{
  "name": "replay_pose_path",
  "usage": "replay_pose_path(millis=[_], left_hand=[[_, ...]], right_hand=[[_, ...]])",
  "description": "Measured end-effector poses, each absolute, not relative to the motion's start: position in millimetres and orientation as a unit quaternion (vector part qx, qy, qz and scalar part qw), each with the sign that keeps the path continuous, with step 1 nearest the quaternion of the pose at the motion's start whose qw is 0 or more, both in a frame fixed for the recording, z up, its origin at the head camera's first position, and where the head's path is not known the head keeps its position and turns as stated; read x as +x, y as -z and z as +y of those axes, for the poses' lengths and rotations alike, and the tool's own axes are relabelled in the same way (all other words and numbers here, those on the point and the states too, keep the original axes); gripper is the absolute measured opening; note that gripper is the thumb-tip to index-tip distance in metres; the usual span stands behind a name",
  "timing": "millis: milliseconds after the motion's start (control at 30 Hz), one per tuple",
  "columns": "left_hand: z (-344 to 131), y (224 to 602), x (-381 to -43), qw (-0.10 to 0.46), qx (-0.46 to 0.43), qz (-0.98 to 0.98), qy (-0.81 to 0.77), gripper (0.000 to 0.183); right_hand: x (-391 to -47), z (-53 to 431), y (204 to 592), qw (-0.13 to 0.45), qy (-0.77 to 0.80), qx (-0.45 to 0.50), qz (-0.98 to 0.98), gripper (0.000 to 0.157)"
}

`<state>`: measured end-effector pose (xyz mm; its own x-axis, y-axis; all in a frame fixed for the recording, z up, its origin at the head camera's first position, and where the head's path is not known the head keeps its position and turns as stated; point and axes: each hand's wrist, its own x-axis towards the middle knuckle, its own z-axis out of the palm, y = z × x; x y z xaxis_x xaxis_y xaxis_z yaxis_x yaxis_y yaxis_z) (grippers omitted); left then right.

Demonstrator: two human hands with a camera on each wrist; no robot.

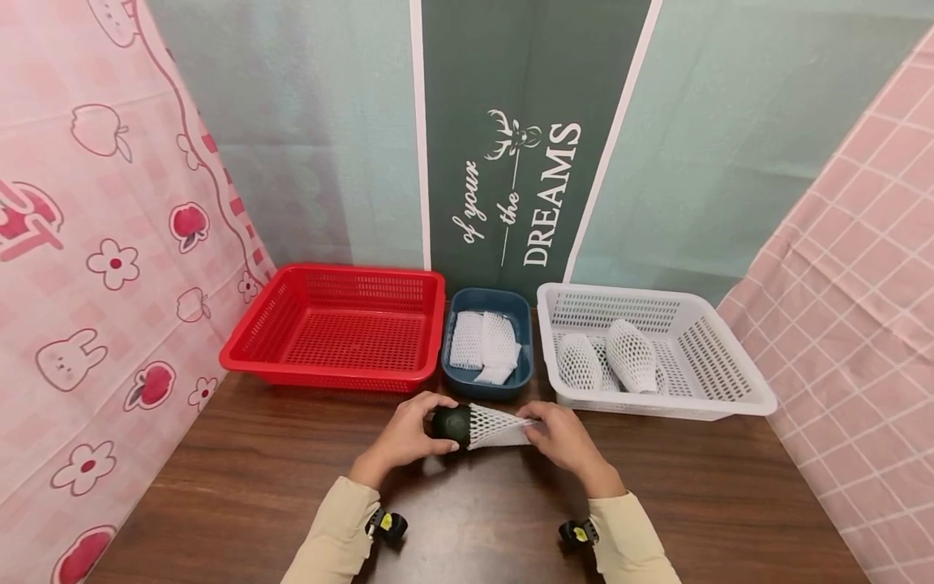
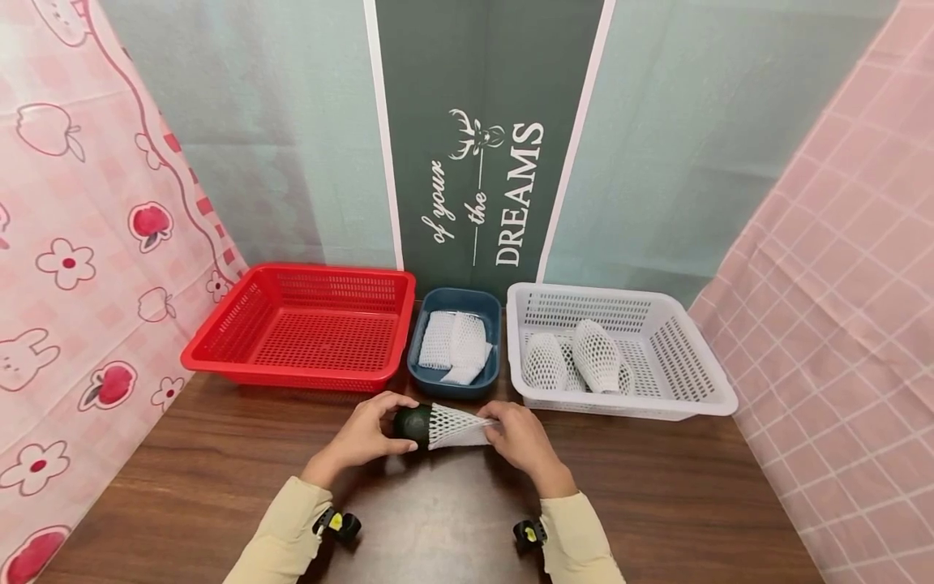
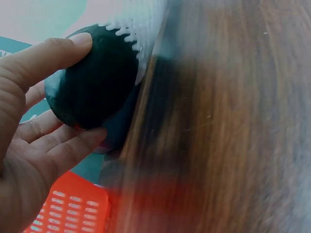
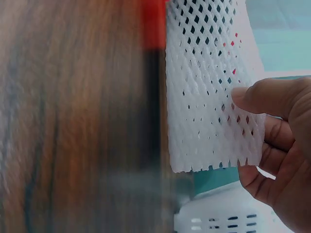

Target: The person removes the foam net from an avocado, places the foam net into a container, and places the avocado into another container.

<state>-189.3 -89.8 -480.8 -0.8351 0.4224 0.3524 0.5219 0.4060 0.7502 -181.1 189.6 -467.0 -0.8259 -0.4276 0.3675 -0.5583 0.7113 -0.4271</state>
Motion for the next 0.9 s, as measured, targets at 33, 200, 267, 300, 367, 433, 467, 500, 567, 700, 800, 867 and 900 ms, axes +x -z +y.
replay_pose_path(millis=[33, 200, 267, 300, 367, 433, 467, 500, 567, 700, 800, 867, 900], left_hand=[[-91, 480, -189, 0.055, -0.279, -0.838, 0.465, 0.053], [-99, 477, -189, 0.064, -0.264, -0.846, 0.459, 0.053], [-102, 477, -189, 0.069, -0.261, -0.85, 0.453, 0.053], [-104, 477, -188, 0.072, -0.26, -0.851, 0.451, 0.054], [-107, 477, -187, 0.074, -0.259, -0.851, 0.45, 0.054], [-111, 477, -186, 0.075, -0.257, -0.851, 0.451, 0.054], [-112, 478, -185, 0.075, -0.255, -0.851, 0.453, 0.054], [-113, 478, -185, 0.075, -0.254, -0.85, 0.455, 0.054], [-116, 477, -184, 0.075, -0.251, -0.848, 0.46, 0.053], [-117, 477, -183, 0.076, -0.251, -0.845, 0.465, 0.053], [-117, 477, -183, 0.075, -0.251, -0.845, 0.466, 0.053], [-117, 478, -183, 0.074, -0.251, -0.846, 0.465, 0.053], [-118, 478, -182, 0.075, -0.25, -0.846, 0.464, 0.053]], right_hand=[[-181, 191, 467, 0.124, -0.269, 0.267, -0.917, 0.02], [-179, 197, 464, 0.13, -0.277, 0.255, -0.917, 0.021], [-178, 200, 464, 0.132, -0.276, 0.252, -0.918, 0.022], [-178, 201, 464, 0.134, -0.276, 0.249, -0.919, 0.022], [-178, 204, 464, 0.136, -0.275, 0.246, -0.919, 0.022], [-177, 207, 464, 0.136, -0.274, 0.243, -0.921, 0.022], [-176, 208, 464, 0.136, -0.274, 0.241, -0.921, 0.022], [-176, 209, 464, 0.136, -0.274, 0.24, -0.921, 0.022], [-176, 211, 465, 0.137, -0.275, 0.238, -0.921, 0.022], [-175, 213, 465, 0.138, -0.28, 0.24, -0.919, 0.022], [-175, 212, 465, 0.133, -0.284, 0.237, -0.919, 0.023], [-175, 212, 464, 0.129, -0.285, 0.233, -0.921, 0.023], [-175, 212, 464, 0.129, -0.284, 0.231, -0.922, 0.023]])
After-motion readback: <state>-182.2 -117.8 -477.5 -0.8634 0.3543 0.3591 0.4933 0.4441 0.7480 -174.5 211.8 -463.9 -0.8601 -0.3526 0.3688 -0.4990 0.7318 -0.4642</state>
